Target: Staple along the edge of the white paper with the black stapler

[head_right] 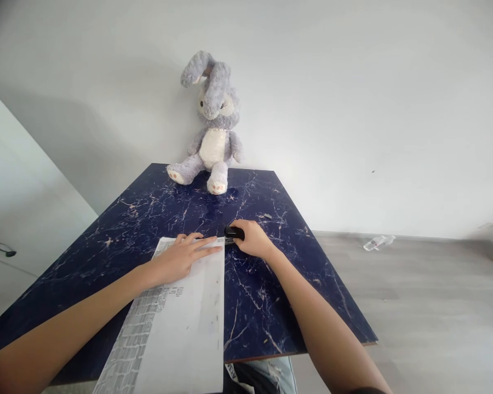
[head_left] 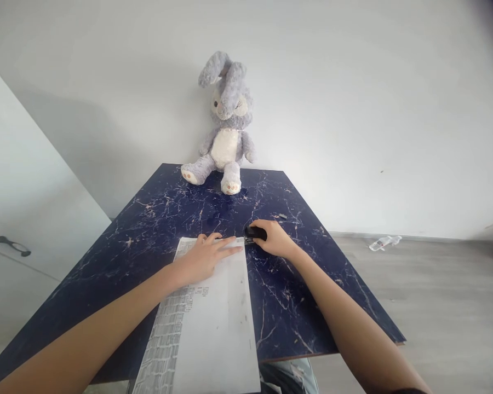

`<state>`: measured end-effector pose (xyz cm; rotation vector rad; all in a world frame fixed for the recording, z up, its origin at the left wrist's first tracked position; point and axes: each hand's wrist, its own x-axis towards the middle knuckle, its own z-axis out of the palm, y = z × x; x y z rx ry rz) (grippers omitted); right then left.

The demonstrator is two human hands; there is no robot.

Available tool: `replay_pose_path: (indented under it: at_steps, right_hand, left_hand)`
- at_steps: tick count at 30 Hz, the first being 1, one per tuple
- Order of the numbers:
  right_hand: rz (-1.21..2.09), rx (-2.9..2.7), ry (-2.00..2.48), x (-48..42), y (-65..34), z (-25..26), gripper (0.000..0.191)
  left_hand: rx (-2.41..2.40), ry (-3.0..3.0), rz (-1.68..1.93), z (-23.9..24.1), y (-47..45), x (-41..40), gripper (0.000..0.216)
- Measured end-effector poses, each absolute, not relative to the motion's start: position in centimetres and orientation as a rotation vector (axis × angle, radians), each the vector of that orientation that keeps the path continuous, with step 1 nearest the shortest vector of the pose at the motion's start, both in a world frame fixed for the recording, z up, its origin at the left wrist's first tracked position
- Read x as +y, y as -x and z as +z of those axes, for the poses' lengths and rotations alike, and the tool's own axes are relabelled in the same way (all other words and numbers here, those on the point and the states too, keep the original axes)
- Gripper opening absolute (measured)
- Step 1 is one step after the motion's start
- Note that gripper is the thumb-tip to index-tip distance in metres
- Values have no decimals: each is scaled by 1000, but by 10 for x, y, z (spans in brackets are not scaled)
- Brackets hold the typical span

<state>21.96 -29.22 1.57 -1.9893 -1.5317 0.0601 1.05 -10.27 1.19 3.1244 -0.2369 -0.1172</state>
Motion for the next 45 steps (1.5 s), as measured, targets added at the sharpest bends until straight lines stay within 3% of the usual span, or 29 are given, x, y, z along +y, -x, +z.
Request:
replay_pose_path:
  at_steps: [4, 8, 14, 26, 45]
  right_hand:
    - [62, -1522, 1998, -290, -216, 16, 32]
    - [53, -1510, 2035, -288, -209, 20, 13]
    - [-88, -1421, 2243, -279, -199, 19, 46]
    - [-347, -1244, 2457, -267, -182, 9, 44]
    - [-376, -1193, 2516, -264, -179, 12, 45]
  left_hand:
    - [-233, -3092, -120, 9, -15, -107, 103]
    - [-222, -3053, -88, 2, -20, -110, 100]
    - [-194, -3013, 6, -7, -25, -115, 94]
    - [-132, -3036, -14, -13, -24, -126, 95]
    - [-130, -2994, 26, -24, -25, -119, 100]
